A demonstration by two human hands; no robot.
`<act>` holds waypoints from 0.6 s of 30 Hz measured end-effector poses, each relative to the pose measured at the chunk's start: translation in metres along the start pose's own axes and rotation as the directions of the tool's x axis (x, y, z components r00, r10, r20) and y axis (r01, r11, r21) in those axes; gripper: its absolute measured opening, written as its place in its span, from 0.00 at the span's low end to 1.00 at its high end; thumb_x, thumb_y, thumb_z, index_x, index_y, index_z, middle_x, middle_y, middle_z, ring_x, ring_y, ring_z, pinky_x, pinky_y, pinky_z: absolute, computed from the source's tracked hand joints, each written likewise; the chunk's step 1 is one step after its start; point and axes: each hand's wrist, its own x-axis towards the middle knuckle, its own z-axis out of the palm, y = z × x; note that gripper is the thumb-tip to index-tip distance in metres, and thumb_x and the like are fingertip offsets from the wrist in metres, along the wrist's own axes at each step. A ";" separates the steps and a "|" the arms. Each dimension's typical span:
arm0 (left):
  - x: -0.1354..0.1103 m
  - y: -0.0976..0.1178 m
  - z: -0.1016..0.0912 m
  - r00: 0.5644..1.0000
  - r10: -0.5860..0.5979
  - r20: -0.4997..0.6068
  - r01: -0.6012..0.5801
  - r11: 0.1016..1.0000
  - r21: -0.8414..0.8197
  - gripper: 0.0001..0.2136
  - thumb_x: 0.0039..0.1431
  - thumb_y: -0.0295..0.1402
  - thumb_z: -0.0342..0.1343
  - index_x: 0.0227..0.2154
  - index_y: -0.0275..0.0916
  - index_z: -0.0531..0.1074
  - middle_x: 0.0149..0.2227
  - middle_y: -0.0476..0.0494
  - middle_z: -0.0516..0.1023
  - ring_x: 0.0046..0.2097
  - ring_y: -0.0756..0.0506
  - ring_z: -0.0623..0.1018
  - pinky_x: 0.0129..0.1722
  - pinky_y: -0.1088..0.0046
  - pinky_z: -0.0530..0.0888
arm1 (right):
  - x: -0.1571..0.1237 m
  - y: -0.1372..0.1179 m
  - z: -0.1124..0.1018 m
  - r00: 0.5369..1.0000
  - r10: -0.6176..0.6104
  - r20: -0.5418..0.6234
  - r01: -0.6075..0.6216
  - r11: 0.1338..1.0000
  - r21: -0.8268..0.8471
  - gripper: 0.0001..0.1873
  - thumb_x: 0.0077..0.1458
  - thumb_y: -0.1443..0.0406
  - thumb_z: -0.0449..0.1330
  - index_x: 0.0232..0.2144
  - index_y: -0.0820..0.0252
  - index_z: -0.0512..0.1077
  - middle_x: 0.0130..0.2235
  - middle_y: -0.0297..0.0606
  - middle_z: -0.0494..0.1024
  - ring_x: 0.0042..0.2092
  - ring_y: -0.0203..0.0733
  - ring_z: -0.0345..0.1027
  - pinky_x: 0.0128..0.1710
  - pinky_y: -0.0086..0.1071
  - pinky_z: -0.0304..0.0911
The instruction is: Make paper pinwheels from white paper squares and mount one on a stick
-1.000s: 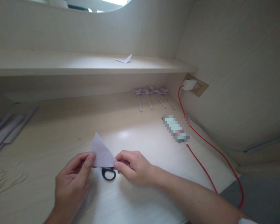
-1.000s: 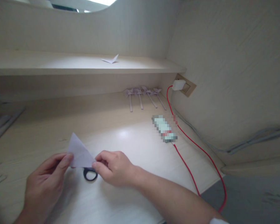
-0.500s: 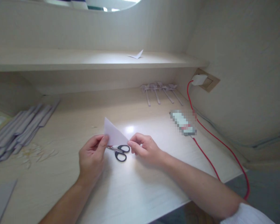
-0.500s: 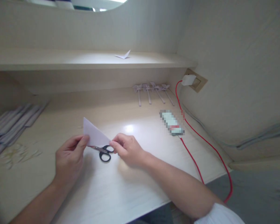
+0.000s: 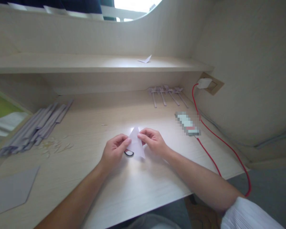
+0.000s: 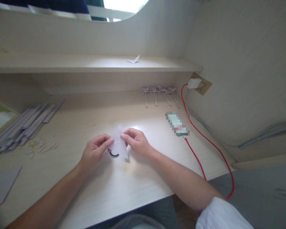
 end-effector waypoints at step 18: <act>-0.004 0.003 0.000 0.986 -0.024 0.166 0.016 0.999 0.048 0.15 0.59 0.42 0.63 0.25 0.36 0.75 0.22 0.50 0.70 0.26 0.50 0.68 0.27 0.75 0.64 | 0.006 -0.006 -0.005 0.998 0.037 -0.050 -0.032 0.995 0.089 0.14 0.52 0.56 0.68 0.25 0.60 0.76 0.23 0.32 0.76 0.27 0.37 0.69 0.30 0.32 0.66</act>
